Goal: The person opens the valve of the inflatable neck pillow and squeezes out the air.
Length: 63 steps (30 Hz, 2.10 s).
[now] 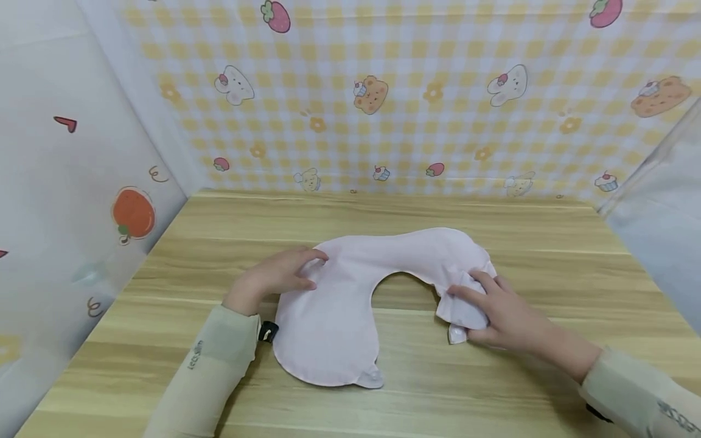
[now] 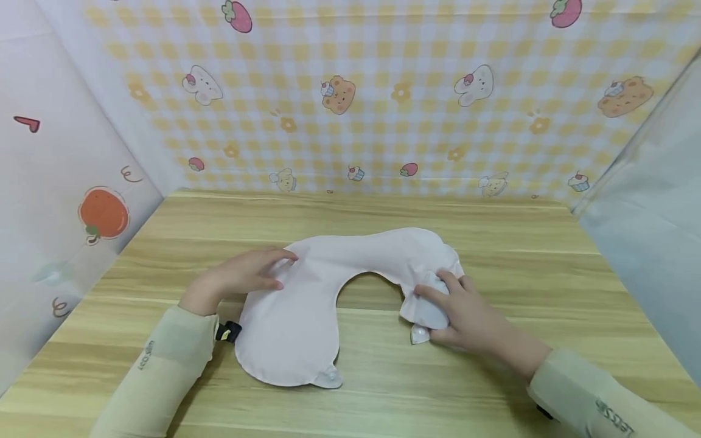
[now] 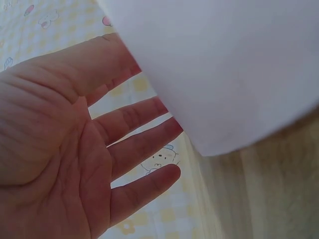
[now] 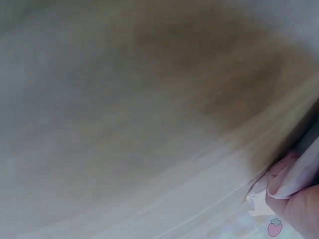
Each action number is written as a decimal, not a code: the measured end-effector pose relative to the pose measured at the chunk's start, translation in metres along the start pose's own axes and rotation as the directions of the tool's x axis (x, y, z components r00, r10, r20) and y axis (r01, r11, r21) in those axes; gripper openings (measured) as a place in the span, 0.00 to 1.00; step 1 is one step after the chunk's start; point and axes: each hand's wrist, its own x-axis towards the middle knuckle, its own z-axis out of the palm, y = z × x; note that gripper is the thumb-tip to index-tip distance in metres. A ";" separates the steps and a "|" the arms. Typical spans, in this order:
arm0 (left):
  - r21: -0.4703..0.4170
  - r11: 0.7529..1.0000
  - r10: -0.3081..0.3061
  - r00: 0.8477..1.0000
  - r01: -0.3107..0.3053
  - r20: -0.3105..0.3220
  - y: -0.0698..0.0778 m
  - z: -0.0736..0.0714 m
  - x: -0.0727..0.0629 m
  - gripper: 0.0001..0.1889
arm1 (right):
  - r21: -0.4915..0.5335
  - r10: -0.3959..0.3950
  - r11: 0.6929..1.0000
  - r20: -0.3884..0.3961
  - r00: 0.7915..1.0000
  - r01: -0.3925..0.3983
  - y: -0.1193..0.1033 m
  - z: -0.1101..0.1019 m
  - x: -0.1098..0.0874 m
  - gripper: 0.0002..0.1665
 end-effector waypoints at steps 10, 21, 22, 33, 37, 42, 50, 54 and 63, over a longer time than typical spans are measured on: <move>-0.014 1.000 0.007 1.000 -0.007 -0.004 -0.001 0.000 -0.001 0.27 | 0.007 0.003 1.000 0.021 1.000 -0.003 0.002 0.002 0.004 0.42; -0.001 1.000 -0.014 1.000 0.014 -0.006 -0.005 0.001 -0.003 0.27 | 0.013 0.055 0.998 0.097 0.994 -0.057 -0.004 -0.007 0.004 0.40; -0.002 1.000 -0.010 1.000 0.010 -0.006 -0.005 0.001 -0.003 0.27 | -0.006 0.072 0.997 0.115 0.991 -0.072 -0.005 -0.010 0.004 0.41; -0.008 1.000 -0.015 1.000 0.015 -0.007 -0.002 0.002 -0.001 0.27 | 0.039 0.183 0.981 0.128 0.975 -0.190 0.009 -0.036 0.035 0.62; -0.010 1.000 -0.017 1.000 0.017 -0.003 -0.002 0.002 -0.001 0.28 | 0.061 0.186 0.978 0.177 0.966 -0.200 0.019 -0.028 0.049 0.63; -0.007 1.000 0.001 1.000 -0.002 -0.013 -0.002 0.004 -0.001 0.27 | 0.097 0.163 0.978 0.206 0.965 -0.186 0.024 -0.015 0.062 0.58; -0.020 1.000 -0.001 1.000 0.001 -0.011 -0.003 0.004 0.000 0.27 | 0.108 0.137 0.980 0.251 0.958 -0.169 0.026 -0.008 0.074 0.52; -0.021 1.000 -0.005 1.000 0.005 -0.006 -0.004 0.003 0.000 0.28 | 0.112 0.114 0.982 0.276 0.954 -0.149 0.021 -0.006 0.078 0.47; -0.019 1.000 -0.004 1.000 0.004 -0.006 -0.003 0.002 -0.001 0.28 | 0.176 0.074 0.977 0.236 0.969 -0.118 0.021 0.004 0.083 0.34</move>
